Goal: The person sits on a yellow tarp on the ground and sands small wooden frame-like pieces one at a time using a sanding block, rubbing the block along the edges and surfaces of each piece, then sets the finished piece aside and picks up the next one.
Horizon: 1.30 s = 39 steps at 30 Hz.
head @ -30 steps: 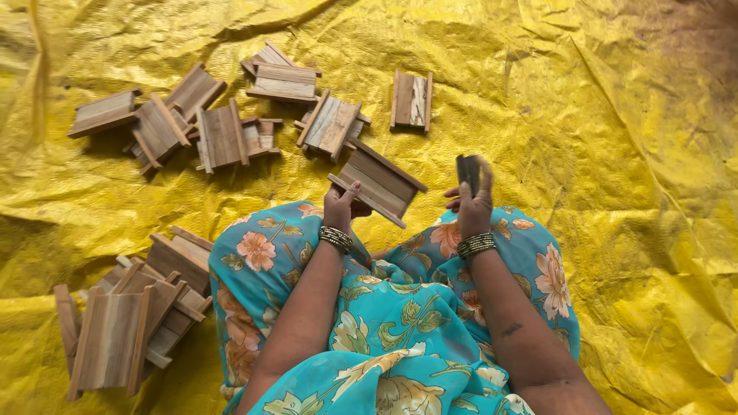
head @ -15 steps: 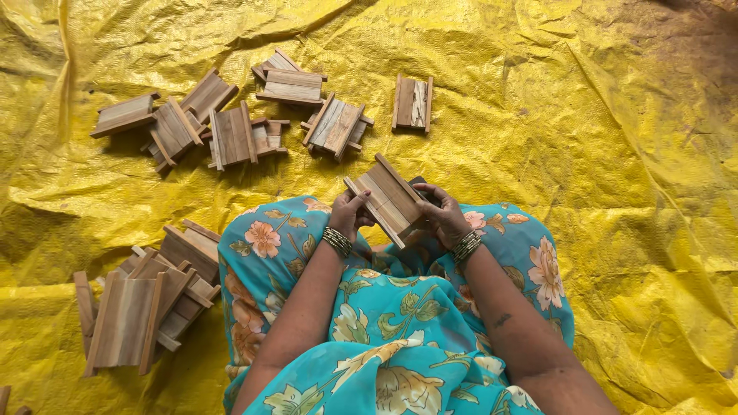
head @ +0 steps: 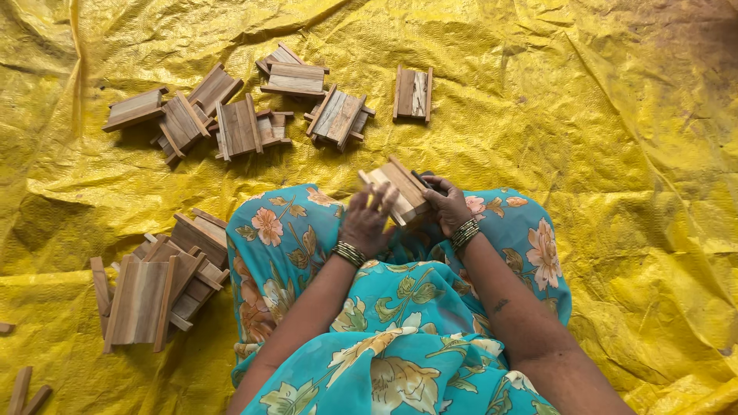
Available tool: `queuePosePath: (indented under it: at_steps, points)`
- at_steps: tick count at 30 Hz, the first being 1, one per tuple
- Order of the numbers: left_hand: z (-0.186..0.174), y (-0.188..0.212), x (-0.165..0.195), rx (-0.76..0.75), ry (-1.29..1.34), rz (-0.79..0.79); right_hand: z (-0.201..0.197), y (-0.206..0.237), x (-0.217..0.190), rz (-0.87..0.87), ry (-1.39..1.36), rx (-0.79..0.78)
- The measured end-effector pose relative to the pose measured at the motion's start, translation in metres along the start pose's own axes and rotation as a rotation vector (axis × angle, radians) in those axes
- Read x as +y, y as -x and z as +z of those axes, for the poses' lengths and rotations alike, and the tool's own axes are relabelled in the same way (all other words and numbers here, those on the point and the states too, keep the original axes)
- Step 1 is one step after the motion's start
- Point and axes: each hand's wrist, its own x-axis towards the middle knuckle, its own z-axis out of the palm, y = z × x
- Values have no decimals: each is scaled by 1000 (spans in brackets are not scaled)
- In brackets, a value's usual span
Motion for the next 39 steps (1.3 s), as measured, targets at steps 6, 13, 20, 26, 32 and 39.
queuePosePath:
  at_steps: [6,13,20,26,32,39]
  points:
    - [5,-4,2,-39,78,-39,1,5,1,83,-39,68]
    - [48,0,-13,-43,428,-303,-26,-5,4,-300,202,142]
    - [80,-13,-25,20,528,-577,-37,5,4,-377,309,112]
    - [83,-14,-20,30,627,-669,-27,6,15,-343,551,43]
    - [68,-12,-12,-8,556,-606,-12,-5,18,-593,845,179]
    - [64,-7,-15,17,567,-633,15,10,31,-853,1079,53]
